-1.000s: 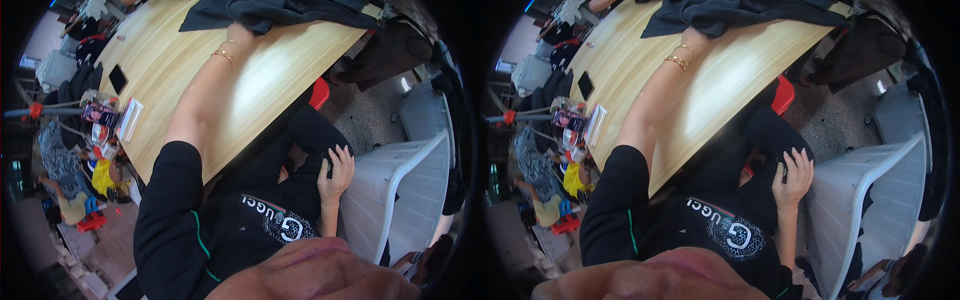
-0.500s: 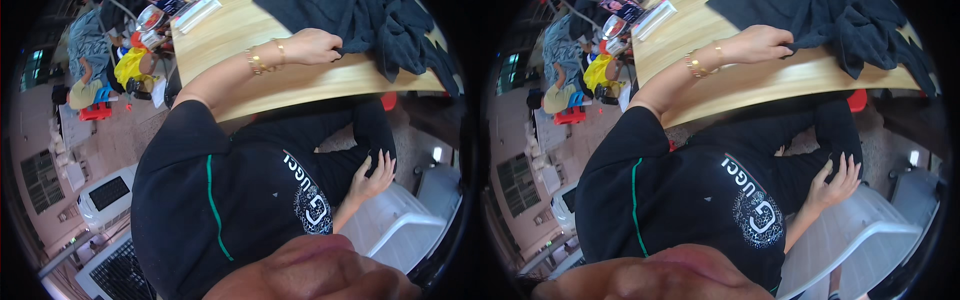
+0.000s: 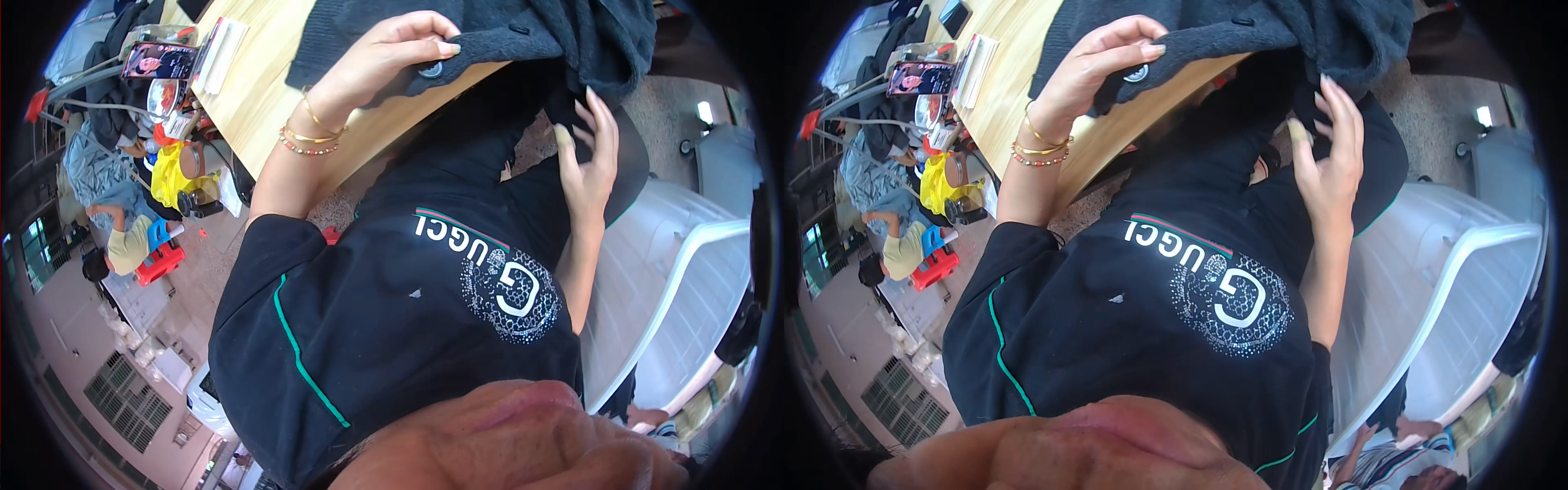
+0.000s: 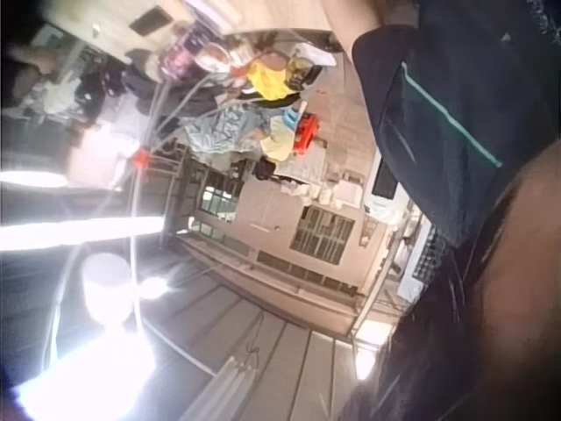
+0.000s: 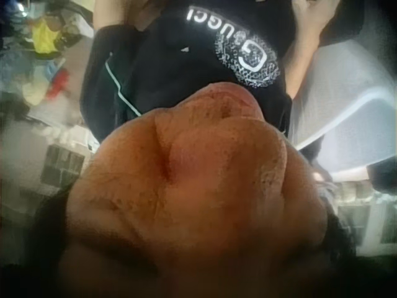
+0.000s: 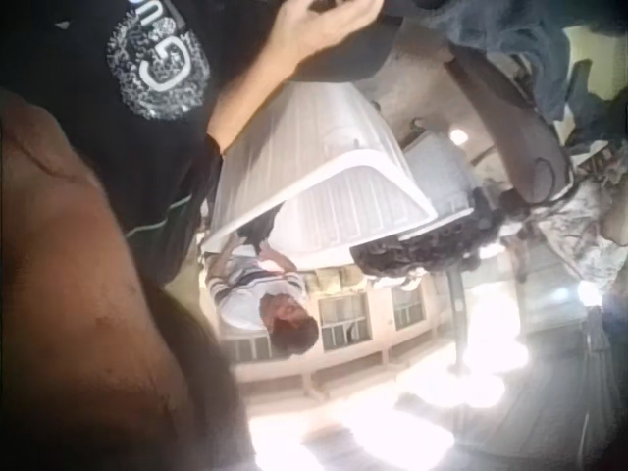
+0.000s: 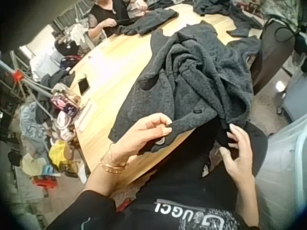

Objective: Trimming loose threads and inspecting grey garments using thread snips at a workshop table.

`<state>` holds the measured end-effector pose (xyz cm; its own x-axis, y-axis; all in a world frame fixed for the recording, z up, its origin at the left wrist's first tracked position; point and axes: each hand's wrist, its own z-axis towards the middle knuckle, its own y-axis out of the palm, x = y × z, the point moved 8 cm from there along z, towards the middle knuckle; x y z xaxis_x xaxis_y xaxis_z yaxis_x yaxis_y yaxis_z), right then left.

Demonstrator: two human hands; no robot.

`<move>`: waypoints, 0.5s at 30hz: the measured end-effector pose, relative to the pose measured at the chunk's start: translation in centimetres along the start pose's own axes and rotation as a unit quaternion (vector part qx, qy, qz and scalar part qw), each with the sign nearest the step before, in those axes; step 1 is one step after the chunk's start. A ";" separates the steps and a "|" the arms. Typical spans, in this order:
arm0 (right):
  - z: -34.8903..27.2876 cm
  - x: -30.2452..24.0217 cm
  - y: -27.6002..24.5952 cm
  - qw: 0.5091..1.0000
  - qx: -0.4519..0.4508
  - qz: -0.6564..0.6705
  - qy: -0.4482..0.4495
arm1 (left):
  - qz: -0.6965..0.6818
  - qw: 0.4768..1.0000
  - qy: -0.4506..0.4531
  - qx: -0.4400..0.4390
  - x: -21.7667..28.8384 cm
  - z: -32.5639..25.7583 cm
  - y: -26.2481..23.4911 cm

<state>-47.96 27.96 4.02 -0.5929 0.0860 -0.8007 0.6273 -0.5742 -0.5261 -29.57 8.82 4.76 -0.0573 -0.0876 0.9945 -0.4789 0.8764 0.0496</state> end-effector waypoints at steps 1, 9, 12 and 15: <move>0.8 -0.1 0.3 1.000 -0.017 -0.024 -0.008 | 0.003 1.000 0.001 -0.004 0.2 -0.4 0.2; 6.0 1.2 0.1 0.966 0.006 -0.257 -0.030 | 0.177 0.981 -0.083 -0.008 -3.7 -2.4 -0.7; 8.0 4.0 -1.1 0.939 -0.017 -0.327 -0.102 | 0.153 0.983 -0.097 0.004 -4.8 -2.8 -1.3; 11.0 7.6 -3.3 1.000 -0.006 0.000 -0.003 | 0.130 0.987 -0.094 0.011 -5.3 -3.1 -1.5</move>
<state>-60.10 21.56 2.81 -0.5958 0.0807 -0.7990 0.6334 -0.5645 -0.5293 -25.81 9.41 -0.33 -0.3416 0.0500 0.9385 -0.4450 0.8709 -0.2084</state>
